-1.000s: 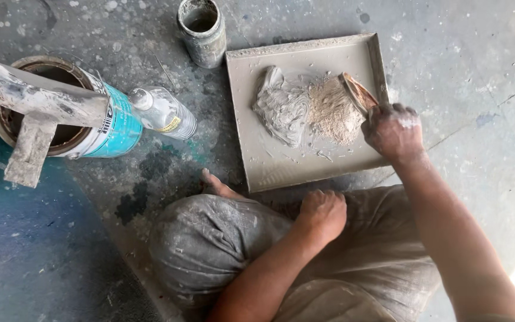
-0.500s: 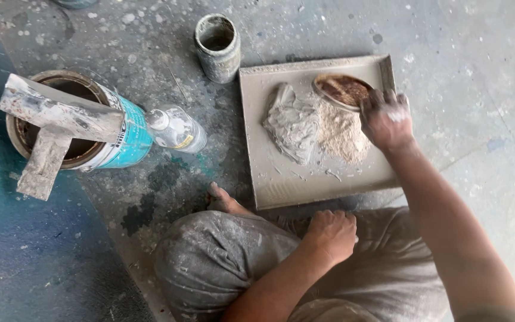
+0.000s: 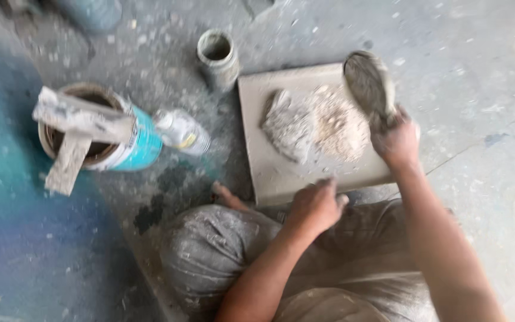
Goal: The person scoops a white powder from a yellow bag into a metal bowl, carries it to a workspace, and pours it onto a tray. They then add water from a small container and mix the powder and water by hand into a paste.
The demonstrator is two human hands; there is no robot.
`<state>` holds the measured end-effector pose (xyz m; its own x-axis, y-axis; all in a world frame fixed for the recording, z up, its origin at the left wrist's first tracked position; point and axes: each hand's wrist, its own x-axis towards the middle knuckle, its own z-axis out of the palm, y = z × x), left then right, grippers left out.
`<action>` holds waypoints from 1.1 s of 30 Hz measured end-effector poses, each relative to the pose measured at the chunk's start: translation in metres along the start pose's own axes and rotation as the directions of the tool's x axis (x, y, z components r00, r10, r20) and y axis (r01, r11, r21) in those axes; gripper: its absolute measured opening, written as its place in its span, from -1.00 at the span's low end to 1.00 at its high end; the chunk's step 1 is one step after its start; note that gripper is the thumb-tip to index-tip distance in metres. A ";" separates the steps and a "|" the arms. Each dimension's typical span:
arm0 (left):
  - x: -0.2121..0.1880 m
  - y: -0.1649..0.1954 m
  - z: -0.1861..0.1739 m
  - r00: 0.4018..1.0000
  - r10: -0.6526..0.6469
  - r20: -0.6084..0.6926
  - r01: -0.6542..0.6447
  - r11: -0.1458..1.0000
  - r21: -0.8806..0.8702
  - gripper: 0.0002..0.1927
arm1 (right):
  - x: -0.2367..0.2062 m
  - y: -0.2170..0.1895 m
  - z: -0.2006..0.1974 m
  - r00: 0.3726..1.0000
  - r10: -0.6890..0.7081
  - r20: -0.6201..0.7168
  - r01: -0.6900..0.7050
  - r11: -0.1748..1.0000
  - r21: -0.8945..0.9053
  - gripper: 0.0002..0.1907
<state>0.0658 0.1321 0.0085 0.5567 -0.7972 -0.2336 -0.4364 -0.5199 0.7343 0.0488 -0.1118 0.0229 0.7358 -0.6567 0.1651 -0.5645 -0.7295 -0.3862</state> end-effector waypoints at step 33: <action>-0.204 -0.004 -0.219 0.661 -0.322 -0.677 -0.542 0.419 -0.729 -0.39 | -0.041 0.108 0.033 0.810 -0.148 0.568 -0.007 0.965 0.261 -0.72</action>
<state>0.1087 0.3637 0.1930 0.9876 -0.1516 0.0404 0.0305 0.4381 0.8984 -0.0297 -0.1574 -0.0552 0.8918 -0.3153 -0.3244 -0.4520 -0.6498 -0.6111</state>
